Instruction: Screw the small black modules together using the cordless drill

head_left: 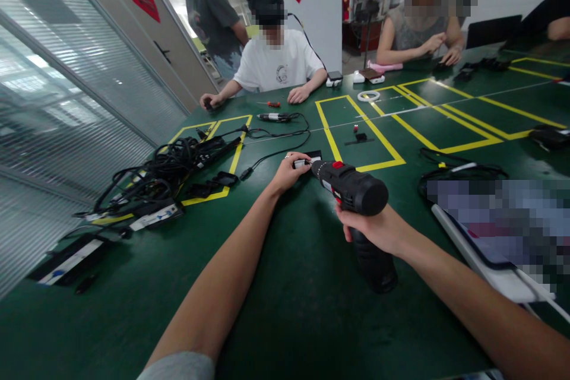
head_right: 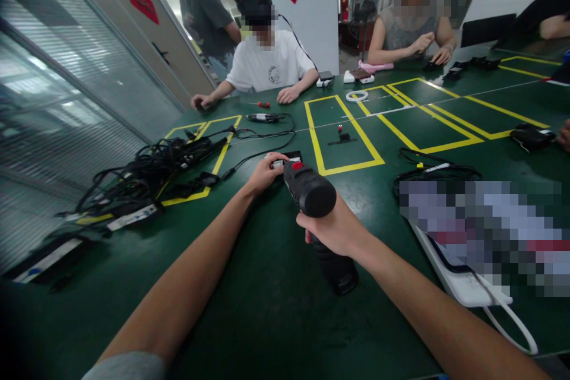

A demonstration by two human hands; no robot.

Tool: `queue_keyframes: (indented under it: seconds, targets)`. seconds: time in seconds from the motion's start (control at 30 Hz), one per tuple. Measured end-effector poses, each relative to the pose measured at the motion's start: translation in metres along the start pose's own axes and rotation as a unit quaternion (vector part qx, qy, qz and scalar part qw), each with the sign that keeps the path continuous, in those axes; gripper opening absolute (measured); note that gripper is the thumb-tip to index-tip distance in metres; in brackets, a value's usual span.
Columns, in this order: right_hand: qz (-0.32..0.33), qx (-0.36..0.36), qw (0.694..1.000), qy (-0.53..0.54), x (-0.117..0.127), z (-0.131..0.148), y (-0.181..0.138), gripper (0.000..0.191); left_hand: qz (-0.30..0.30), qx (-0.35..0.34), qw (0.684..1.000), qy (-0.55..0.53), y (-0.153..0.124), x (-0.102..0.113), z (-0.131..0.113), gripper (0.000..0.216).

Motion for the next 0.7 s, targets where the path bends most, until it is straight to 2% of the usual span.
queue_keyframes:
  seconds: [0.5, 0.7]
  targets:
    - [-0.004, -0.003, 1.0, 0.0, -0.0002, 0.0041, -0.0018, 0.003, 0.002, -0.01, 1.0, -0.011, 0.0005, 0.0011, -0.0005, 0.023]
    - [0.001, -0.008, 1.0, -0.013, 0.0004, 0.0045, -0.0018, 0.003, 0.008, 0.008, 1.0, -0.001, -0.0003, 0.0016, -0.0018, 0.025]
Point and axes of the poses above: each hand's wrist, its own y-axis towards the middle knuckle, its own x-axis out of the back of the hand, z = x × y, the point moved 3 cm from there along y, towards the middle knuckle, and after that the axes turned 14 degrees about y, right-handed, at the moved point
